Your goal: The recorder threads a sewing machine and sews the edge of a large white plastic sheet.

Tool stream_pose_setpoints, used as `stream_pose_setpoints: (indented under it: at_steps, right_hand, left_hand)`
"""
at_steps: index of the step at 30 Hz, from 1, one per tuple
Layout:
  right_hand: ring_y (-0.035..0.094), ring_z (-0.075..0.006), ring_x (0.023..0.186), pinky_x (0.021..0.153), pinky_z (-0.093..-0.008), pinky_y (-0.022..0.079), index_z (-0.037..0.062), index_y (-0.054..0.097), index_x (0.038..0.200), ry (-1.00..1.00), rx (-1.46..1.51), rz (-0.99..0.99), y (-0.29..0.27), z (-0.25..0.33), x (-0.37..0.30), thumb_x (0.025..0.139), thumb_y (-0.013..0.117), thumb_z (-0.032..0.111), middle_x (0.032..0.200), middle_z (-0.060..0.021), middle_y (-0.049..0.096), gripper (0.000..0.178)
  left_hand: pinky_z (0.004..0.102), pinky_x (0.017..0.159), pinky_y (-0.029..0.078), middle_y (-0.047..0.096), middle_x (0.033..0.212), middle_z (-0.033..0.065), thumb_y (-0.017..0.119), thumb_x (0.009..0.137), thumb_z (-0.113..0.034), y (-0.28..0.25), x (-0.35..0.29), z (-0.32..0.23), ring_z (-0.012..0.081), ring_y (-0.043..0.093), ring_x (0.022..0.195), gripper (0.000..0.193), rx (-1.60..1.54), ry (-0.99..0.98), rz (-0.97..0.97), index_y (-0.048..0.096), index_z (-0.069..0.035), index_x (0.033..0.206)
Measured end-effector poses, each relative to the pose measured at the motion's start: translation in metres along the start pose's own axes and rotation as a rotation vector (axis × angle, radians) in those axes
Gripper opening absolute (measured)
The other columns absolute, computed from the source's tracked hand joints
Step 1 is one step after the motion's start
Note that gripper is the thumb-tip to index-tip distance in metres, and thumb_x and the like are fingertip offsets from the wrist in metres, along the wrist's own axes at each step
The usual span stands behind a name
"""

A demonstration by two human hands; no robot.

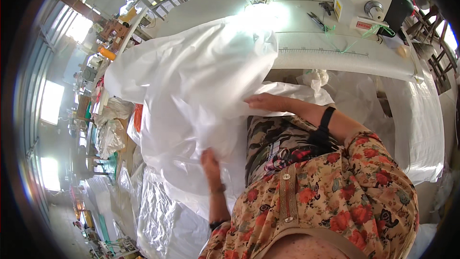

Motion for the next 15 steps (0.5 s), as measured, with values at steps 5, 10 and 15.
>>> stream_pose_setpoints:
  at_steps: [5, 10, 15]
  right_hand:
    - [0.059, -0.0366, 0.089, 0.08, -0.0421, 0.045, 0.0032, 0.063, 0.097, 0.059, -0.181, -0.027, 0.012, -0.016, -0.014, 0.089, 0.054, 0.04, 0.09, -0.0206, 0.062, 0.039]
    - [0.057, -0.0212, 0.077, 0.069, -0.0402, 0.043, 0.0014, 0.062, 0.081, 0.091, 0.185, 0.148, 0.006, 0.044, -0.036, 0.09, 0.057, 0.035, 0.078, -0.0076, 0.062, 0.035]
    - [0.058, -0.0142, 0.094, 0.086, -0.0282, 0.044, -0.0005, 0.067, 0.096, 0.004, 0.637, 0.478, -0.003, 0.147, -0.119, 0.09, 0.062, 0.016, 0.093, -0.0058, 0.063, 0.019]
  left_hand:
    - [0.0415, 0.107, 0.034, 0.046, 0.134, 0.0195, 0.045, 0.095, -0.021, -0.182, -0.058, -0.175, 0.0306, 0.047, 0.122, 0.041, -1.213, 0.073, -0.476, 0.049, 0.004, 0.128]
    - [0.0389, 0.102, 0.039, 0.051, 0.13, 0.0176, 0.045, 0.094, -0.02, -0.237, -0.026, -0.234, 0.0281, 0.05, 0.118, 0.04, 0.477, 0.567, -0.594, 0.052, 0.005, 0.125]
    - [0.0275, 0.07, 0.047, 0.062, 0.086, 0.0038, 0.05, 0.093, -0.013, -0.267, 0.09, -0.057, 0.0135, 0.057, 0.075, 0.024, -0.155, 0.08, -0.32, 0.064, 0.004, 0.104]
Point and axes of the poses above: each hand's wrist, its own x-axis towards the middle knuckle, its own y-axis out of the palm, z = x × y, the point moved 10 cm from there along x, towards the middle knuckle
